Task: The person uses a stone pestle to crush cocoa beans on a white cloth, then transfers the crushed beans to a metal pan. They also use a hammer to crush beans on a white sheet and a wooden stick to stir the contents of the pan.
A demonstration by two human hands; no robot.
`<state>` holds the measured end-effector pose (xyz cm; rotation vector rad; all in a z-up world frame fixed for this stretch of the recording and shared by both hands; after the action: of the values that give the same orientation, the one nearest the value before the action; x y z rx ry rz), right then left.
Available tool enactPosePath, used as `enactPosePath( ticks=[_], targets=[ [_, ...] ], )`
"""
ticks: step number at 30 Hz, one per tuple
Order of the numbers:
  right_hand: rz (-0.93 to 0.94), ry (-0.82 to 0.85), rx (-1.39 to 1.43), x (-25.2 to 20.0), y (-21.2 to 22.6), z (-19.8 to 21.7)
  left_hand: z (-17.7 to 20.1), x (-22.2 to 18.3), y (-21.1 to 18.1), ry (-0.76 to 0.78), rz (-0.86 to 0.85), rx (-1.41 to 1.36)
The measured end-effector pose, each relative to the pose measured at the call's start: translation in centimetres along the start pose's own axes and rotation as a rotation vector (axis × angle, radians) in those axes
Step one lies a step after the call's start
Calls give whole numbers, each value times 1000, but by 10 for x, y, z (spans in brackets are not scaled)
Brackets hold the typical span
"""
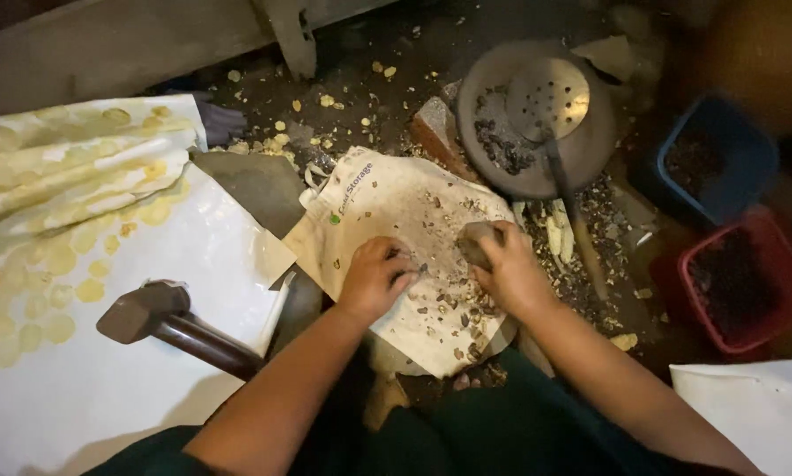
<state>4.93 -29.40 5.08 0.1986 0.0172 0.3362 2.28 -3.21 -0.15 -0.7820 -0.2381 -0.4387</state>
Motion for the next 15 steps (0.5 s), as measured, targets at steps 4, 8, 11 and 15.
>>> enactPosePath(
  ticks=[4, 8, 11, 15],
  targets=[
    [-105, -85, 158, 6, -2, 17, -38, 9, -7, -88, 253, 235],
    [-104, 254, 109, 1, 50, 57, -5, 11, -34, -72, 253, 312],
    [-35, 240, 76, -6, 49, 52, 3, -22, -12, -122, 148, 196],
    [-46, 263, 132, -2, 38, 27, 2, -20, 3, -135, 104, 136]
  ],
)
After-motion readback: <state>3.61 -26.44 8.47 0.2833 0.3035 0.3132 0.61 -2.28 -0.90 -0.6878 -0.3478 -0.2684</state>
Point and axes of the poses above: each hand's wrist, its own x-axis towards the middle knuckle, its own z-axis out of the back of the hand, y = z × x, the point moved 2 cm from there along x, towards the middle knuckle, and after that the axes turned 7 degrees about -y, right-handed, at the moved point
